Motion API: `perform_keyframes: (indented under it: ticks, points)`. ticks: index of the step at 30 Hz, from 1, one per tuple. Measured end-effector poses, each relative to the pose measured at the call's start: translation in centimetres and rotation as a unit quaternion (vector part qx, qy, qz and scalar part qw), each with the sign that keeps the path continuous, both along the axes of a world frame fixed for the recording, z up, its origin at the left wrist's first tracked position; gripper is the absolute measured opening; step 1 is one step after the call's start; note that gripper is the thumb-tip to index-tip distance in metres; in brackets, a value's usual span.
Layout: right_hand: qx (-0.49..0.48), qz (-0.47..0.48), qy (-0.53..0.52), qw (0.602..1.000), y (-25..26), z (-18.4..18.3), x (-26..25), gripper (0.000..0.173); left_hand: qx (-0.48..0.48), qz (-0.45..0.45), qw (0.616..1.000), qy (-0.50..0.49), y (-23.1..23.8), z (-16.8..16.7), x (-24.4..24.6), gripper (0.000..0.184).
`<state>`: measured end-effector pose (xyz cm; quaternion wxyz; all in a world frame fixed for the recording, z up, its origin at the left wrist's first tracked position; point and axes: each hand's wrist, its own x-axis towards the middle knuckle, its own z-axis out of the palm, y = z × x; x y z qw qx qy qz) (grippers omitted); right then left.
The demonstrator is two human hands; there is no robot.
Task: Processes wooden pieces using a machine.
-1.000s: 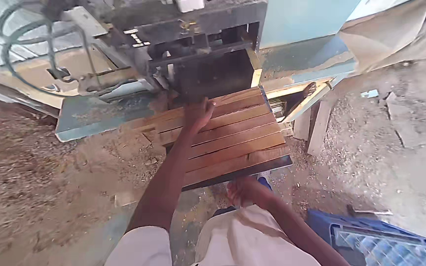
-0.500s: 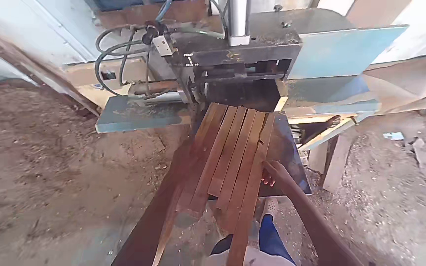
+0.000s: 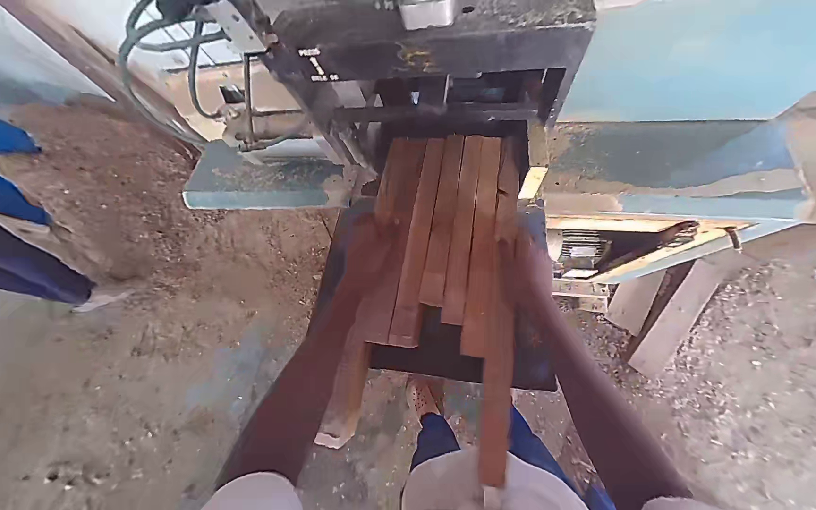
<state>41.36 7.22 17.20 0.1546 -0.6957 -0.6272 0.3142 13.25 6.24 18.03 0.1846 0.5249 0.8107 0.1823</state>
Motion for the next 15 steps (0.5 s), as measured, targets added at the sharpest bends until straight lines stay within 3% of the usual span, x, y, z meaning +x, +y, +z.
perform_keyframes:
  ticks: [3, 9, 15]
  points:
    - [0.025, -0.051, -0.019, 0.998, 2.4, 0.6, -0.1, 0.050, -0.021, 0.021, 0.999, 0.015, 2.2, 0.8, 1.9, 0.064]
    - [0.056, -0.088, -0.016, 0.994, 4.0, 1.1, -1.5, 0.048, -0.016, 0.020, 1.000, -0.002, 4.3, 1.1, 1.0, 0.065]
    - [0.063, -0.127, -0.007, 0.990, 3.5, 0.8, -2.6, 0.045, -0.010, -0.038, 0.999, -0.033, 3.4, 1.7, -0.5, 0.063]
